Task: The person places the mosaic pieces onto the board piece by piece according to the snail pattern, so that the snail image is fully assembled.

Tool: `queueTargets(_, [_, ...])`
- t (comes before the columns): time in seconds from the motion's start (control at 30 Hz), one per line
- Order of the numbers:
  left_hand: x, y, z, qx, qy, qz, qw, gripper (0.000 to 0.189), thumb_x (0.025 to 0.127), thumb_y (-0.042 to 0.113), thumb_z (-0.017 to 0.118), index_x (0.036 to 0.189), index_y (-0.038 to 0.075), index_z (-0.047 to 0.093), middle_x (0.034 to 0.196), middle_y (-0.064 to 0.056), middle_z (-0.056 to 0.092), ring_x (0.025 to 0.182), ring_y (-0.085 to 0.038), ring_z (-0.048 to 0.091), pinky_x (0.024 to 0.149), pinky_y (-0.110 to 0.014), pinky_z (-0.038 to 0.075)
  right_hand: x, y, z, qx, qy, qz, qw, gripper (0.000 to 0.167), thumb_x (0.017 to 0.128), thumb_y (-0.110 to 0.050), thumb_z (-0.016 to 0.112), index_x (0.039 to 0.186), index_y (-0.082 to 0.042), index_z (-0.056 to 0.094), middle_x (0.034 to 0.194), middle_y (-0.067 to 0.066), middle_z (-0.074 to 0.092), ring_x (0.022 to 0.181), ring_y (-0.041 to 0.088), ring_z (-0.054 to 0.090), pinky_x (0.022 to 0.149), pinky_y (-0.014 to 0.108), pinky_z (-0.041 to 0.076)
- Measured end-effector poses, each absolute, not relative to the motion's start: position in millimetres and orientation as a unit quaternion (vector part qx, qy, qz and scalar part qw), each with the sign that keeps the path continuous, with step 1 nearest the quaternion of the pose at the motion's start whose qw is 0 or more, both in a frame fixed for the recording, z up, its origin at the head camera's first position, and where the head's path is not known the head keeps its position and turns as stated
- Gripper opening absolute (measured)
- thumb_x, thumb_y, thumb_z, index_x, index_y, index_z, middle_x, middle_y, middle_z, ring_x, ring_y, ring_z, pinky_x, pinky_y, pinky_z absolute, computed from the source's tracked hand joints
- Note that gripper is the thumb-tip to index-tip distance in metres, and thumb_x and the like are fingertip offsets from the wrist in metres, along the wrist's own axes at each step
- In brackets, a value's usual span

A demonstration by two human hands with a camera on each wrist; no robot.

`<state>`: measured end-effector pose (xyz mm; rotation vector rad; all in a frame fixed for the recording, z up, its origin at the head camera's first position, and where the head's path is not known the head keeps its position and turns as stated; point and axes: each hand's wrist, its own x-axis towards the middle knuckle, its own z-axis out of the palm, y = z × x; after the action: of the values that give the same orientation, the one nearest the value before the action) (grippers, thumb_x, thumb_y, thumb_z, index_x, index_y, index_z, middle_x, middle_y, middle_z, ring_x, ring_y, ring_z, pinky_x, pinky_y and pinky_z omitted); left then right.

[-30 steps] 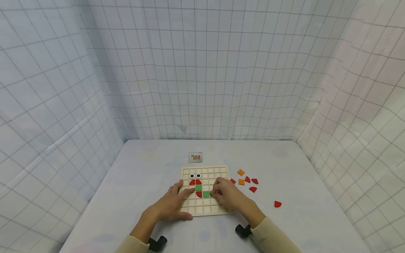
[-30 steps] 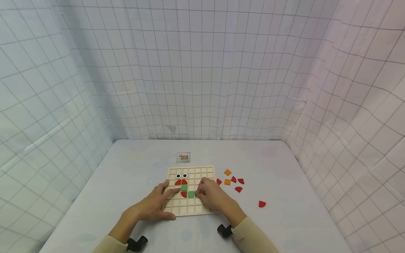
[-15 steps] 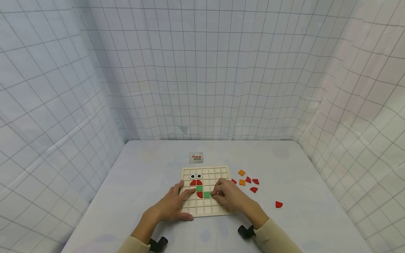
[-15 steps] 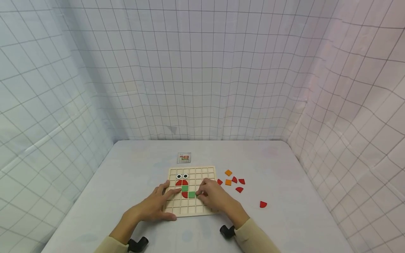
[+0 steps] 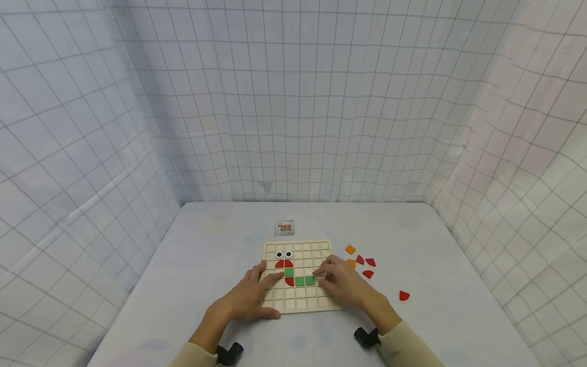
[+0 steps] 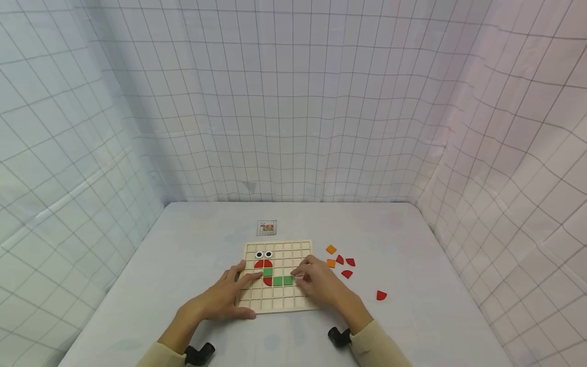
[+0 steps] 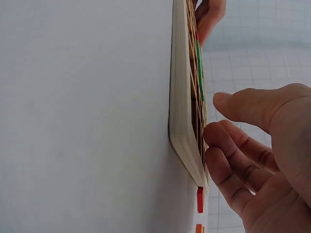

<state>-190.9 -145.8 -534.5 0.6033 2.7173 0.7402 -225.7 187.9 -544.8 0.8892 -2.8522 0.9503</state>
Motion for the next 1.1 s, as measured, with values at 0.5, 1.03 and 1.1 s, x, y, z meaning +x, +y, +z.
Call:
queueTargets(0.5, [-193.1, -149.4, -536.0, 0.211, 0.935, 0.254, 0.130, 0.106, 0.091, 0.060, 0.098, 0.178, 0.029, 0.047, 0.190, -0.030, 0.022, 0.171, -0.054, 0.036, 0.128, -0.075, 0.047, -235.8, 218.6, -542.8, 0.180, -0.940, 0.288, 0.034, 0.034, 0.103, -0.002, 0.085, 0.137, -0.006, 0.084, 0.116, 0.004, 0.072, 0.091, 0.009, 0.059, 0.078, 0.023, 0.053])
queueTargets(1.03, [-191.2, -147.2, -538.0, 0.203, 0.934, 0.263, 0.134, 0.107, 0.089, 0.059, 0.099, 0.178, 0.030, 0.048, 0.191, -0.028, 0.021, 0.171, -0.053, 0.035, 0.128, -0.074, 0.048, -246.4, 217.0, -543.3, 0.137, -0.954, 0.267, 0.016, 0.025, 0.101, -0.008, 0.092, 0.125, -0.008, 0.087, 0.110, 0.005, 0.069, 0.096, 0.012, 0.063, 0.085, 0.030, 0.057])
queueTargets(1.1, [-191.9, -147.3, -538.3, 0.204, 0.933, 0.264, 0.133, 0.107, 0.089, 0.059, 0.099, 0.178, 0.030, 0.047, 0.191, -0.028, 0.021, 0.171, -0.053, 0.036, 0.128, -0.074, 0.048, -245.8, 216.9, -540.8, 0.135, -0.952, 0.274, 0.014, 0.019, 0.100, -0.008, 0.092, 0.119, -0.009, 0.087, 0.109, 0.005, 0.068, 0.095, 0.013, 0.062, 0.083, 0.029, 0.056])
